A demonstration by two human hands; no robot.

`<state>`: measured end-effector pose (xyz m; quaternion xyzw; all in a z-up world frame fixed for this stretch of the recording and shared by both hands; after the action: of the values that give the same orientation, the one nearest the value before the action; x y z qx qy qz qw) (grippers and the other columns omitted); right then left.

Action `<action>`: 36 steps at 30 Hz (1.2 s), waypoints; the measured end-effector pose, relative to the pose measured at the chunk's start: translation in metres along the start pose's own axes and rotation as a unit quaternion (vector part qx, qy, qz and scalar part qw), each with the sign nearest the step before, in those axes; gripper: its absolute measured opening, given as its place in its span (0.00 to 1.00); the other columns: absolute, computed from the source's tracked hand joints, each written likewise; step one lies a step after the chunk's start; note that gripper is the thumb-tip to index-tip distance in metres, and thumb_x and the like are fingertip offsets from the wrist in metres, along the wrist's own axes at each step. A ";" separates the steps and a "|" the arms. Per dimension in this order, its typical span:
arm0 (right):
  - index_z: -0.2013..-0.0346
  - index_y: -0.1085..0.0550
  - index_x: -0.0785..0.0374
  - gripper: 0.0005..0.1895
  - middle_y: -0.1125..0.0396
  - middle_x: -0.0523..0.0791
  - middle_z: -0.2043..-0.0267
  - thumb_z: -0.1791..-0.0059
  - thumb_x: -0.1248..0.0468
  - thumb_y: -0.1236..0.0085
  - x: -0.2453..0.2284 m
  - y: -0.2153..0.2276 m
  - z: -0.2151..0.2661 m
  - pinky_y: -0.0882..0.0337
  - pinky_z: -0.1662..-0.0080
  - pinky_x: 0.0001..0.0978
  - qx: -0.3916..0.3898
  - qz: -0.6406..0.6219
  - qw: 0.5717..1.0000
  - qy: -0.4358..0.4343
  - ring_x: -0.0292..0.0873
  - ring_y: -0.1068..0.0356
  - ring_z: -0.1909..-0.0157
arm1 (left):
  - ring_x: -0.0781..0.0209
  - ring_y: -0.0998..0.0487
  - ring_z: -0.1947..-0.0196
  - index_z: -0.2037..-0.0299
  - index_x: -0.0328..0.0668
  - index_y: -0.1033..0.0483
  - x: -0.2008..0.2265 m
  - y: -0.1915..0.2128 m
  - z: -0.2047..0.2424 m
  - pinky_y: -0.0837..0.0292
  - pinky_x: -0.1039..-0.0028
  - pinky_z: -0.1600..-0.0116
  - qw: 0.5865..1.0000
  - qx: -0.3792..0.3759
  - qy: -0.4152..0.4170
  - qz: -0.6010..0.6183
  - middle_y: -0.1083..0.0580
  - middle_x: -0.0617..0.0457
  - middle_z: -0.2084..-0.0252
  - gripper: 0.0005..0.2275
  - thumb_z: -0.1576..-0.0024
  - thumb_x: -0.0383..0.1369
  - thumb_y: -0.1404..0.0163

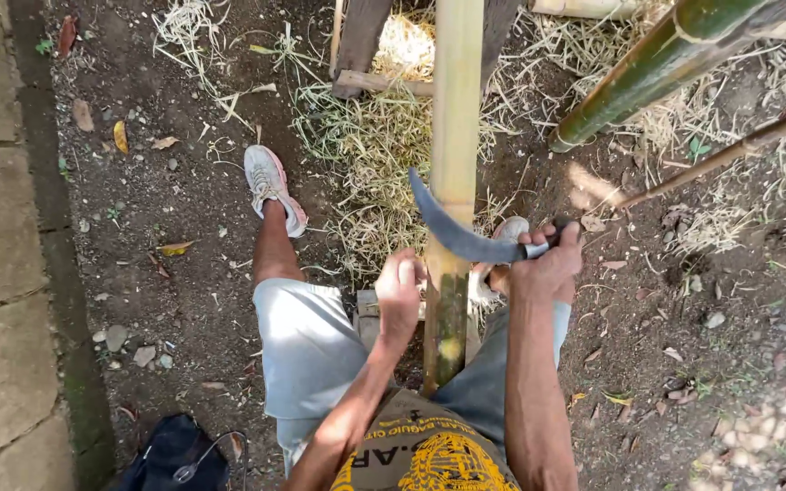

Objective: Strip the outer layer of a bamboo pole using a curved utility knife to prepare it for manufacturing.

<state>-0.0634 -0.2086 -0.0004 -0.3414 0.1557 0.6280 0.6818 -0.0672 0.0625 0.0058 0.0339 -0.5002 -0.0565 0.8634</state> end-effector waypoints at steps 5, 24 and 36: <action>0.63 0.37 0.62 0.13 0.40 0.41 0.76 0.40 0.56 0.58 0.000 0.021 -0.031 0.36 0.76 0.27 -0.042 -0.026 0.999 -0.002 0.36 0.40 0.77 | 0.55 0.20 0.53 0.35 0.35 0.38 0.002 -0.013 -0.046 0.23 0.68 0.47 0.989 -0.073 0.091 0.088 0.25 0.45 0.50 0.32 0.47 0.41 0.42; 0.60 0.34 0.62 0.08 0.38 0.41 0.76 0.44 0.60 0.51 0.054 -0.085 -0.043 0.35 0.78 0.31 -0.078 0.079 0.993 -0.028 0.36 0.40 0.81 | 0.53 0.15 0.68 0.51 0.21 0.30 0.048 -0.043 -0.045 0.18 0.69 0.64 0.987 0.011 0.070 -0.146 0.21 0.40 0.62 0.33 0.57 0.45 0.34; 0.59 0.35 0.63 0.07 0.39 0.42 0.77 0.46 0.64 0.49 0.039 -0.168 -0.041 0.33 0.83 0.32 -0.180 0.196 0.958 0.108 0.35 0.39 0.83 | 0.63 0.28 0.68 0.56 0.31 0.25 0.017 -0.012 -0.110 0.30 0.70 0.60 0.983 0.076 0.061 0.153 0.26 0.47 0.64 0.14 0.39 0.39 0.46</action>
<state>0.1141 -0.2026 -0.0097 -0.4870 0.1773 0.7263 0.4516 0.0363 0.0484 -0.0358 0.0253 -0.4482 0.1169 0.8859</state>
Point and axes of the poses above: each hand's wrist, its own z-axis away from the middle knuckle, its own y-axis out of the back of the hand, x = y × z, the point moved 7 cm from there along -z, towards the middle knuckle
